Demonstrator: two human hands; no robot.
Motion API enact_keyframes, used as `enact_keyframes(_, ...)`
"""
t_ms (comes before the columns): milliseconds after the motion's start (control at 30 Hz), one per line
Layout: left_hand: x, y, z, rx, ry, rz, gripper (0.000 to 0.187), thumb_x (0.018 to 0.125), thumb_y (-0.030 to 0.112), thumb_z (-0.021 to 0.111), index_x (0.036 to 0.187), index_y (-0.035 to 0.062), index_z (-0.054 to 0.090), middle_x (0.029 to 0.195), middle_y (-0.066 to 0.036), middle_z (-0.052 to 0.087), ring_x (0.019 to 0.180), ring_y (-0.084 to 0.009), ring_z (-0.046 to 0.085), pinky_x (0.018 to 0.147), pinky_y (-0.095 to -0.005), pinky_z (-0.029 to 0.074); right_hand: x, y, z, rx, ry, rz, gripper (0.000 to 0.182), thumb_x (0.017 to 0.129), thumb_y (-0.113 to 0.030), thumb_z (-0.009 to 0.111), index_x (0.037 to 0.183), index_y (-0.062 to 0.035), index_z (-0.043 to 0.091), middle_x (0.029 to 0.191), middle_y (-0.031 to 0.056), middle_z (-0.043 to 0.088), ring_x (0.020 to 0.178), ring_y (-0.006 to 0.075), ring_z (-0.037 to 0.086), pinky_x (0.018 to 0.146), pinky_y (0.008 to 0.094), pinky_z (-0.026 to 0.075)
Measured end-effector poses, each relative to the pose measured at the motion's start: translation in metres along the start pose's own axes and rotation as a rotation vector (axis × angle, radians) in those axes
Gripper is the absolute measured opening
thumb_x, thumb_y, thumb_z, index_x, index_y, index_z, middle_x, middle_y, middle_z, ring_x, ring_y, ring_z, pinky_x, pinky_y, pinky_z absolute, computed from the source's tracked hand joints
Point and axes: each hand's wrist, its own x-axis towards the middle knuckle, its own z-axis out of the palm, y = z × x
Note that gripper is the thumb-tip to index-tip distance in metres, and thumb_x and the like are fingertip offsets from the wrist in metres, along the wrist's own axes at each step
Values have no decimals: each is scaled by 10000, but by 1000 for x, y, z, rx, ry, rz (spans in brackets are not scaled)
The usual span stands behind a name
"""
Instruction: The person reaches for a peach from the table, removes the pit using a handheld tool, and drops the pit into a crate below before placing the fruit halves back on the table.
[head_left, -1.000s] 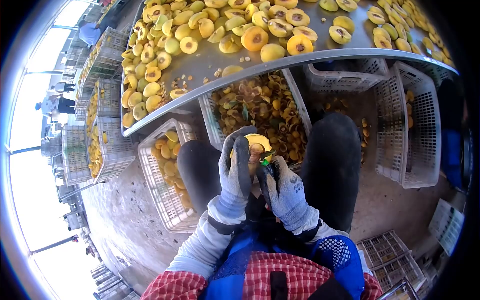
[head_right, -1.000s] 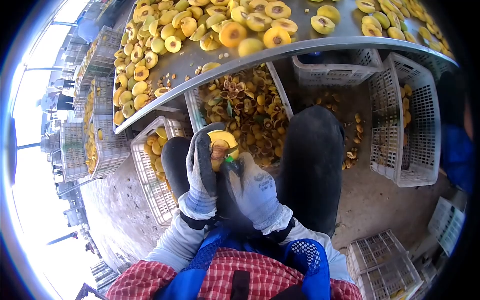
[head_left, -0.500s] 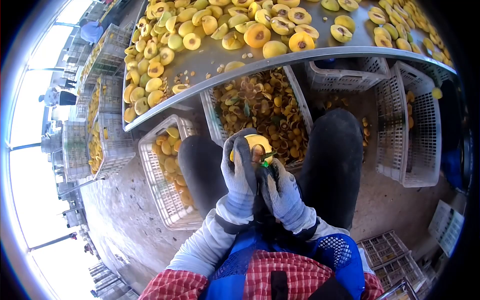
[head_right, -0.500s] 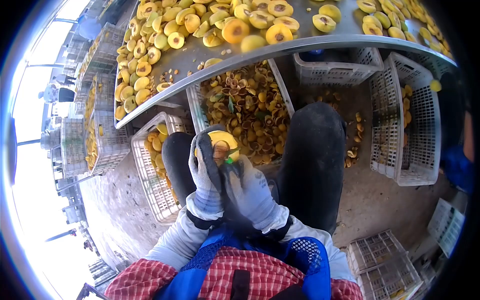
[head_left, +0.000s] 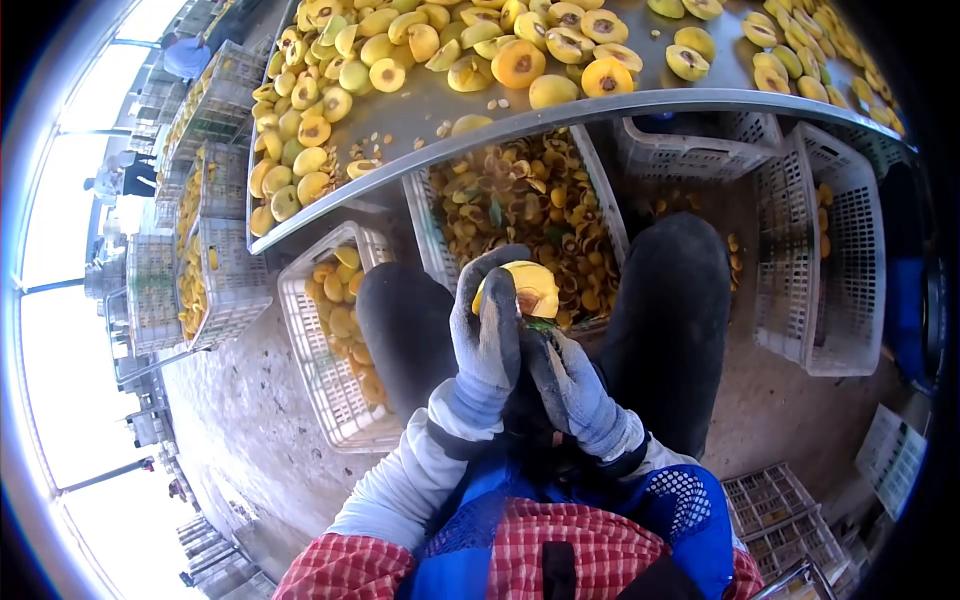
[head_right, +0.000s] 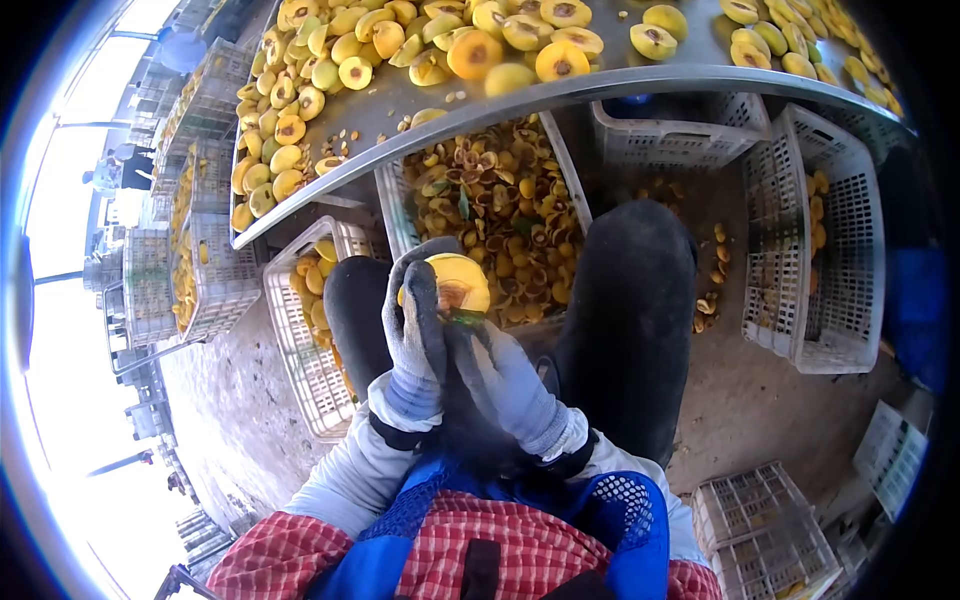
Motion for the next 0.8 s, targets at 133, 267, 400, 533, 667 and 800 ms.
enact_keyframes(133, 19, 23, -17, -234, -352, -360, 395, 944, 278, 527, 1197, -25, 512, 1018, -72, 614, 914, -122, 582, 821, -241, 464, 8, -32, -7, 497, -89, 465, 378, 959, -378, 471, 1065, -23, 540, 831, 40, 577, 635, 84, 528, 535, 196, 415)
enact_keyframes(267, 26, 11, -22, -158, -406, -360, 568, 883, 447, 540, 1178, -38, 525, 966, -100, 625, 858, -153, 607, 774, -260, 491, 10, -42, -10, 739, -228, 697, 423, 941, -498, 430, 930, -95, 556, 673, -2, 492, 455, 87, 422, 404, 209, 336)
enact_keyframes(400, 19, 8, -17, -293, -446, -365, 461, 912, 372, 549, 1104, -46, 563, 910, -94, 625, 789, -150, 611, 731, -264, 501, 1, -23, -6, 1454, -527, 800, 526, 929, -593, 341, 917, -111, 551, 589, -13, 455, 380, 75, 349, 350, 213, 282)
enact_keyframes(533, 12, -4, -15, -561, -342, -455, 429, 916, 340, 543, 1106, -45, 566, 846, -84, 615, 755, -166, 603, 698, -268, 495, 0, -23, -4, 1583, -540, 796, 558, 927, -604, 319, 937, -94, 544, 596, 1, 469, 365, 77, 362, 336, 223, 293)
enact_keyframes(667, 15, -15, -15, -794, 176, -613, 362, 934, 372, 498, 1022, 25, 546, 797, -76, 597, 785, -183, 617, 715, -313, 522, 4, -17, 0, 1546, -675, 515, 568, 925, -602, 330, 964, -75, 538, 601, 12, 477, 368, 73, 379, 331, 221, 311)
enact_keyframes(800, 7, -12, -45, -609, 220, -351, 381, 955, 383, 463, 1058, 28, 552, 894, -95, 619, 836, -195, 623, 762, -311, 528, 6, -17, -10, 1399, -314, 803, 520, 932, -570, 363, 885, -82, 533, 539, -8, 398, 355, 72, 326, 313, 214, 261)
